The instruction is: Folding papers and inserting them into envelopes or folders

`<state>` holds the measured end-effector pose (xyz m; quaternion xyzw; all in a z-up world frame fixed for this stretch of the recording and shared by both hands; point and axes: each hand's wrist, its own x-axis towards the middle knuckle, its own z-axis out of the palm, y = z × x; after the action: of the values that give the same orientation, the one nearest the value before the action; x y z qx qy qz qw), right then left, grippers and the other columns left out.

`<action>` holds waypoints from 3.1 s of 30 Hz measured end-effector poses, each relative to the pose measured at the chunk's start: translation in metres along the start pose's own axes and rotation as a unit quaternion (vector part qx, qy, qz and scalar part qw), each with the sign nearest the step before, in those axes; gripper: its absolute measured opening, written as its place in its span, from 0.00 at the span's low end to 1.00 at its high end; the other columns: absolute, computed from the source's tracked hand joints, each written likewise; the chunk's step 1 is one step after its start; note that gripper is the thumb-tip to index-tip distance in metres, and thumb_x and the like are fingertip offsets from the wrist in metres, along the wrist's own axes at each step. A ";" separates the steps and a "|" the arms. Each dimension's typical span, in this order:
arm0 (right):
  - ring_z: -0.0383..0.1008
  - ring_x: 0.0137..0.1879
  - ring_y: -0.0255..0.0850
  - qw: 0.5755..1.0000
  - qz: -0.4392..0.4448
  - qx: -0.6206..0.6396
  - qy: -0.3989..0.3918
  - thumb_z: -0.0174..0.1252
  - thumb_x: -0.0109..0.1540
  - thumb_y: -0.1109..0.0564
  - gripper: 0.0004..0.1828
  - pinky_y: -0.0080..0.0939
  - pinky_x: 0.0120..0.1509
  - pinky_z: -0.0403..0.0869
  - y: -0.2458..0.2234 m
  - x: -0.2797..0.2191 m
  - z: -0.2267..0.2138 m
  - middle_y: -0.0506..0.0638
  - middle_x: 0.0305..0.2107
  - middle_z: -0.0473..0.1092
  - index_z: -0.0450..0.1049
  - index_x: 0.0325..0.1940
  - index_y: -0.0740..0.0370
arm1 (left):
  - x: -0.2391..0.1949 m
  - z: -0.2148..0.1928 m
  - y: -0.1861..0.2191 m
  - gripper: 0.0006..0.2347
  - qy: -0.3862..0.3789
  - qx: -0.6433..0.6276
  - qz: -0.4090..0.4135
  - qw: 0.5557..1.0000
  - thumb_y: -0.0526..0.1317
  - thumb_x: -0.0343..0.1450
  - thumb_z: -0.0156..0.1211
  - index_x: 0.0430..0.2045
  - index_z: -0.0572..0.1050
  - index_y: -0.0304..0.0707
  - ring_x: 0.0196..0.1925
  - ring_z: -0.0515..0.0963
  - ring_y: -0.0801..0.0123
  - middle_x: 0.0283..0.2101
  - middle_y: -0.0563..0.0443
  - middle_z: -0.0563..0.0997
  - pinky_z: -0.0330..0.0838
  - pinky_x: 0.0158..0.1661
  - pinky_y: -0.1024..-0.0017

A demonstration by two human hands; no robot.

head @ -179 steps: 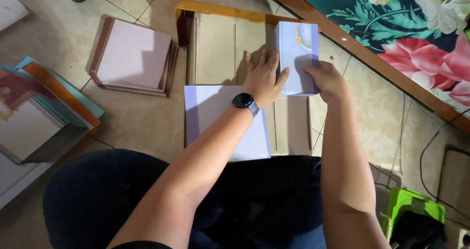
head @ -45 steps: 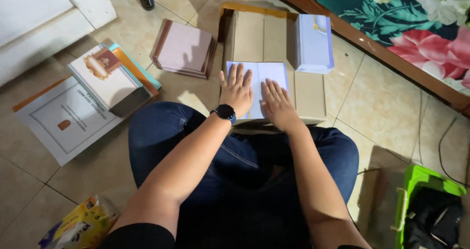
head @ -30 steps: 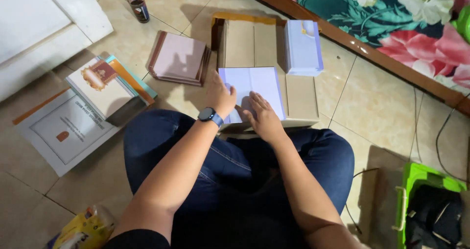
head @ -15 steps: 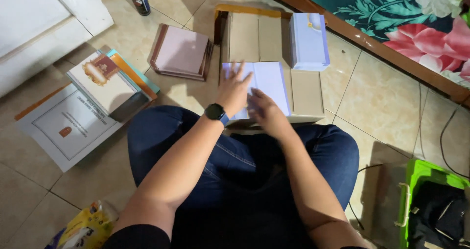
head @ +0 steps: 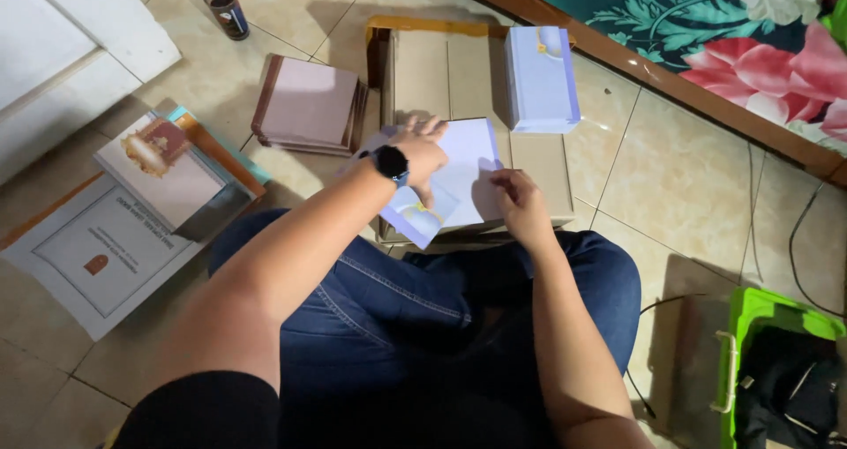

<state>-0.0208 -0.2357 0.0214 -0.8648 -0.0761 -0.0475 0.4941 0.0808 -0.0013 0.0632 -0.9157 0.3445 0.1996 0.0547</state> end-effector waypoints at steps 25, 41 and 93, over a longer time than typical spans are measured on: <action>0.74 0.33 0.34 0.961 0.034 0.261 0.088 0.62 0.65 0.64 0.12 0.32 0.38 0.75 -0.042 0.013 -0.018 0.48 0.28 0.71 0.75 0.53 0.62 | -0.013 -0.054 0.054 0.06 0.501 -0.524 -0.117 0.679 0.46 0.77 0.55 0.39 0.74 0.48 0.26 0.74 0.73 0.19 0.55 0.75 0.74 0.32 0.72; 0.76 0.34 0.42 0.977 0.033 -0.074 0.196 0.60 0.61 0.65 0.17 0.40 0.36 0.73 0.095 0.143 -0.092 0.55 0.31 0.75 0.71 0.54 0.60 | 0.170 0.020 0.052 0.34 0.518 -0.279 0.037 0.808 0.57 0.68 0.73 0.60 0.68 0.31 0.66 0.71 0.40 0.69 0.31 0.63 0.74 0.62 0.54; 0.75 0.37 0.47 0.970 -0.048 -0.139 0.194 0.60 0.67 0.66 0.17 0.39 0.35 0.76 0.086 0.143 -0.084 0.64 0.49 0.74 0.76 0.61 0.71 | 0.195 0.044 0.048 0.23 0.587 -0.153 0.014 0.795 0.55 0.66 0.70 0.48 0.77 0.42 0.59 0.80 0.59 0.58 0.50 0.79 0.79 0.54 0.68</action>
<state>0.1343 -0.3390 0.0133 -0.8946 -0.0126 -0.2479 0.3716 0.1684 -0.1458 -0.0537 -0.8485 0.2882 -0.3253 -0.3020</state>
